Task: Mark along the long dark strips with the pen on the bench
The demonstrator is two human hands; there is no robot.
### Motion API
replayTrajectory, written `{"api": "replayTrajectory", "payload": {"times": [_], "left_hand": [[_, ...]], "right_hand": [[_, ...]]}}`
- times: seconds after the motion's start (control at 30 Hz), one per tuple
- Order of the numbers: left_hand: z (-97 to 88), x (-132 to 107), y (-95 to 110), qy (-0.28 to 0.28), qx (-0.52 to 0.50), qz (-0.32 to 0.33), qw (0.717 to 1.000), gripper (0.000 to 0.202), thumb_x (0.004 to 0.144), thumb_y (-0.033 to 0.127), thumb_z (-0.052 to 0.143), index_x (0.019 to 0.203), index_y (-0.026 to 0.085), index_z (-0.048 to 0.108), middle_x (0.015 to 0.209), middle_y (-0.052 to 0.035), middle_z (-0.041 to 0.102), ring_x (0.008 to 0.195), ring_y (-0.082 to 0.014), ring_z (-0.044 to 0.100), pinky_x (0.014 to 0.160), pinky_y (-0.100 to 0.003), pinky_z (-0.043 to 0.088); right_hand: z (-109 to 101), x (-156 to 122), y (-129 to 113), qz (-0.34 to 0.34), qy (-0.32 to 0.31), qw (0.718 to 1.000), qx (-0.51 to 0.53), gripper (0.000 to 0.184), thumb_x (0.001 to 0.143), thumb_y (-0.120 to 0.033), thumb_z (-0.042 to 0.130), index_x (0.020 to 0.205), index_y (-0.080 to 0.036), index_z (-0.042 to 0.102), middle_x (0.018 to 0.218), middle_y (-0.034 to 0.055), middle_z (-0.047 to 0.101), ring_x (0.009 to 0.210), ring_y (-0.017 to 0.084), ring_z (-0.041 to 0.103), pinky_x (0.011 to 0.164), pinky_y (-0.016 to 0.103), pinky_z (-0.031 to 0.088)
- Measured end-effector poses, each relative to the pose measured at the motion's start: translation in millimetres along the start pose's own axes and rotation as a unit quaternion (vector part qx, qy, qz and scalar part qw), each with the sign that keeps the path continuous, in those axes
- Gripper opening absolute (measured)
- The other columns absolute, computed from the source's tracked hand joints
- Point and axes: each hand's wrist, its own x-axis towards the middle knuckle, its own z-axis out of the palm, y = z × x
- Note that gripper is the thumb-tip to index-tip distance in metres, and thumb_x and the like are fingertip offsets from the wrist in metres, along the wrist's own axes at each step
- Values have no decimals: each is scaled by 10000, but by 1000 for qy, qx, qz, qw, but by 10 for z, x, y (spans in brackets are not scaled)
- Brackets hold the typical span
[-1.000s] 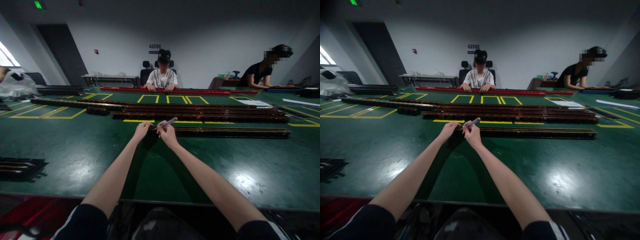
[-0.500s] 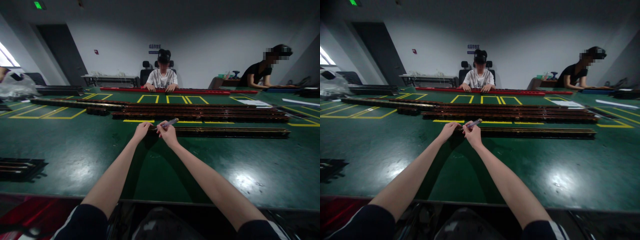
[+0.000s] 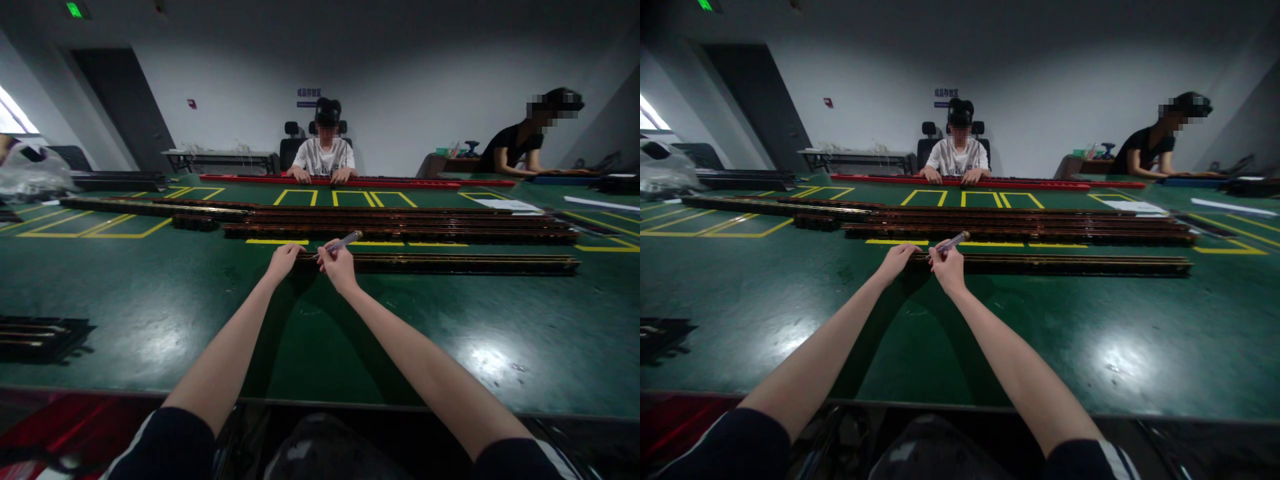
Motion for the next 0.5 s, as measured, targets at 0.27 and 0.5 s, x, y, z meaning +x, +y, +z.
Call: {"api": "replayTrajectory", "payload": {"times": [0.27, 0.5], "left_hand": [[-13, -35, 54, 0, -5, -10, 1000, 318, 865, 257, 405, 832, 176, 711, 942, -69, 714, 932, -220, 620, 827, -329, 478], [-20, -34, 47, -7, -5, -7, 1000, 326, 870, 264, 400, 853, 167, 711, 958, -76, 709, 938, -223, 620, 832, -329, 480]], "right_hand": [[-6, 0, 10, -11, -20, 1000, -12, 239, 883, -437, 543, 869, -202, 498, 723, 15, 616, 591, 134, 623, 548, 262, 554], [8, -15, -66, -12, -10, 1000, -21, 257, 871, -451, 556, 827, -205, 495, 701, 17, 607, 580, 150, 619, 531, 278, 544]]}}
